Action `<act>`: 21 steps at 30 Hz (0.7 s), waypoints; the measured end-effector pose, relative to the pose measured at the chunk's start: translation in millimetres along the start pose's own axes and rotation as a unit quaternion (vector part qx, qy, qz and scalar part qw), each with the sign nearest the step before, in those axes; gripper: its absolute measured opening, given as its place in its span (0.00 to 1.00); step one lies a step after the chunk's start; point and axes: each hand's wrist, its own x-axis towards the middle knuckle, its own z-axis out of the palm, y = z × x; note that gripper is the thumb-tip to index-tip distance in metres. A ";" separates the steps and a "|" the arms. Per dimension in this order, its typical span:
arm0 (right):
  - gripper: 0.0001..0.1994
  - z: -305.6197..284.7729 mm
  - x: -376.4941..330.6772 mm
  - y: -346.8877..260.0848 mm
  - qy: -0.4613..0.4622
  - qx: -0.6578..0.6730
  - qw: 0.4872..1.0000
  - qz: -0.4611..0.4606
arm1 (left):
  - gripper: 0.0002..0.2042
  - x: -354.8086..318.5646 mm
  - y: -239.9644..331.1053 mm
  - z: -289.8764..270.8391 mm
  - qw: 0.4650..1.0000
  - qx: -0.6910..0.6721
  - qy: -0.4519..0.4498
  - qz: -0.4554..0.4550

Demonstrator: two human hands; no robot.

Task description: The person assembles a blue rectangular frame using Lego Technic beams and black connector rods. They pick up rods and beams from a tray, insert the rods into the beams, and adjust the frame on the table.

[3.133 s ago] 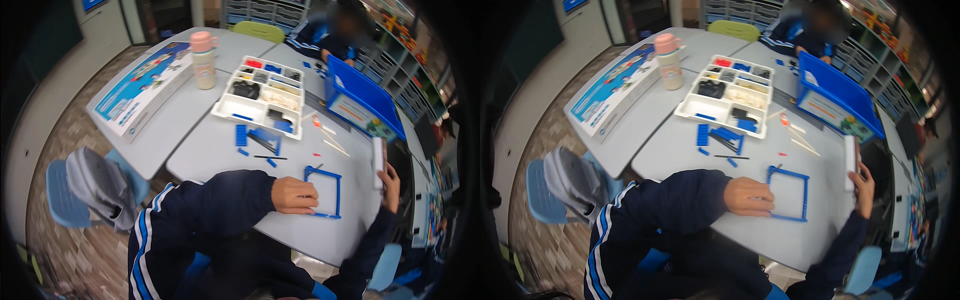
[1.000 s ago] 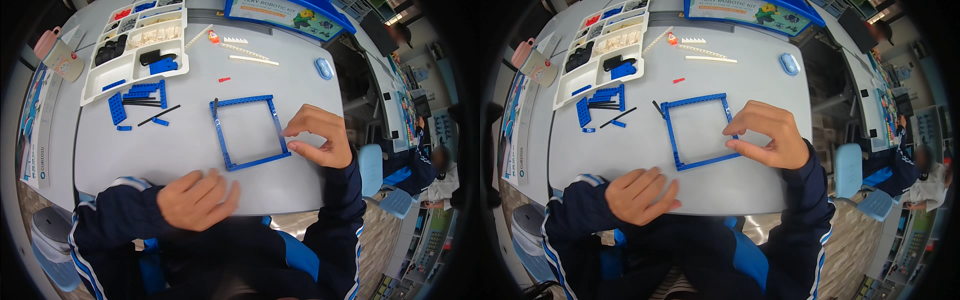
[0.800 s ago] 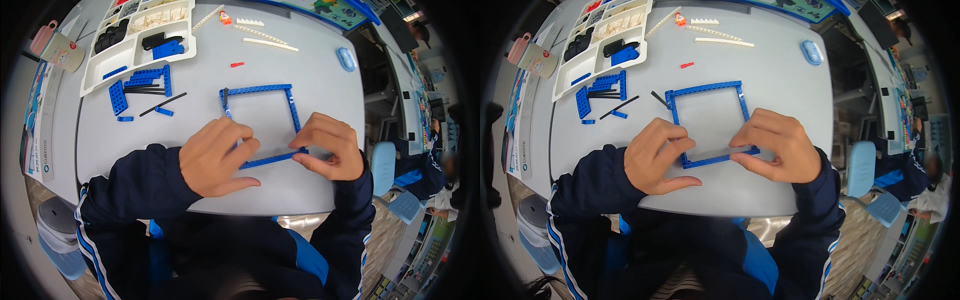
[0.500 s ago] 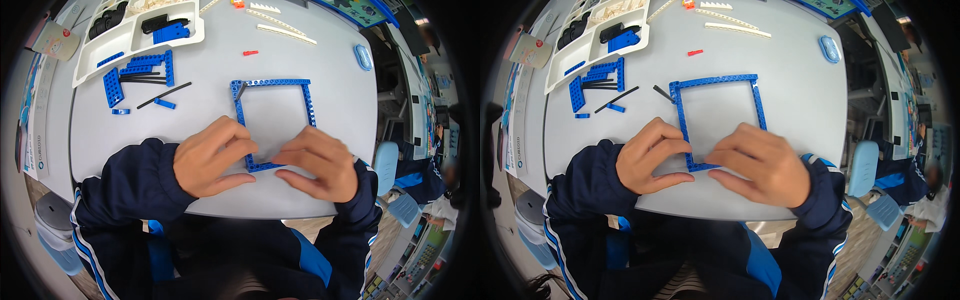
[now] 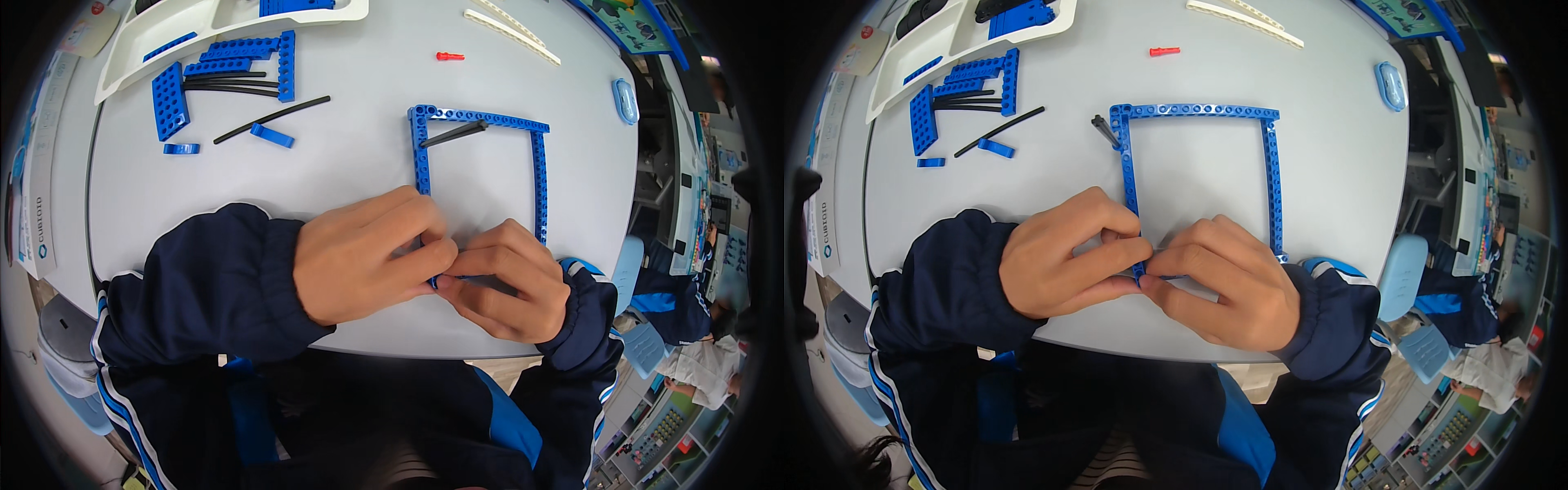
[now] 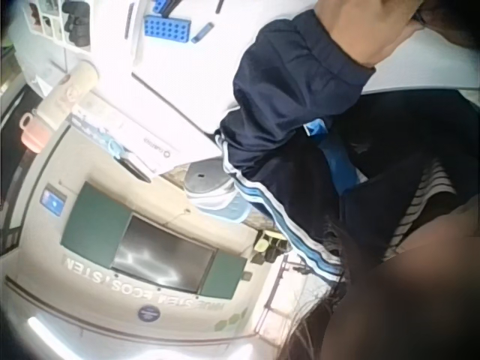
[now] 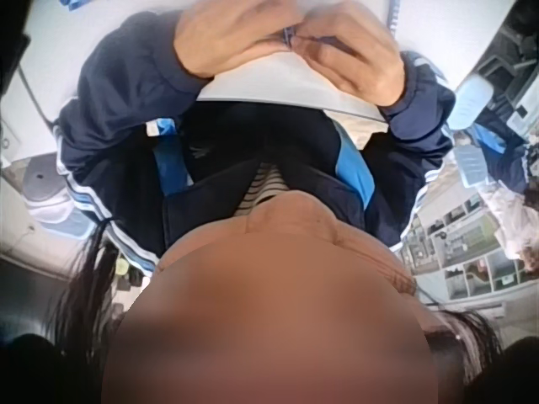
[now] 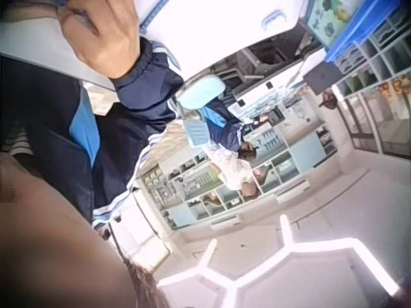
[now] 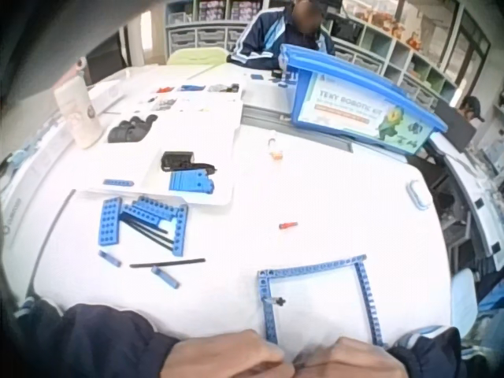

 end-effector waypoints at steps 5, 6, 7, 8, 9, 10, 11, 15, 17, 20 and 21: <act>0.10 2.9 -2.3 1.5 0.000 0.004 1.000 -0.012 | 0.20 -2.8 -0.4 -5.3 0.999 -0.012 -0.047 -0.016; 0.10 3.0 -2.8 1.5 -0.002 0.004 1.000 -0.012 | 0.20 -2.9 -0.3 -4.1 0.999 -0.017 -0.045 -0.022; 0.10 2.8 -3.2 1.3 -0.003 0.004 1.000 -0.012 | 0.20 -3.0 -0.3 -3.0 0.999 -0.023 -0.040 -0.025; 0.10 2.5 -3.5 1.0 -0.004 0.003 1.000 -0.013 | 0.20 -2.8 -1.0 -1.9 0.998 -0.041 -0.034 -0.030; 0.10 2.3 -3.8 0.6 -0.006 -0.001 1.000 -0.015 | 0.20 -2.3 -2.2 -1.0 0.997 -0.059 -0.024 -0.033; 0.10 2.0 -4.0 0.1 -0.008 -0.006 1.000 -0.017 | 0.20 -2.1 -3.3 -0.8 0.996 -0.076 -0.015 -0.035; 0.10 1.8 -4.1 -0.4 -0.011 -0.010 1.000 -0.017 | 0.19 -2.2 -4.5 -1.7 0.996 -0.081 -0.017 -0.038; 0.09 4.0 -4.0 -2.0 0.000 -0.022 0.999 -0.024 | 0.18 -2.3 -7.3 -5.3 0.993 -0.103 -0.025 -0.052; 0.10 5.1 -2.8 0.8 0.013 -0.011 1.000 -0.022 | 0.17 -2.0 -7.2 -6.0 0.992 -0.109 -0.030 -0.055; 0.10 -0.9 -1.9 2.6 0.008 0.127 0.991 0.032 | 0.17 -1.6 -6.7 -7.7 0.992 -0.109 -0.038 -0.049; 0.10 -3.0 -1.6 2.5 0.001 0.123 0.991 0.044 | 0.17 -1.4 -6.5 -8.0 0.992 -0.107 -0.040 -0.047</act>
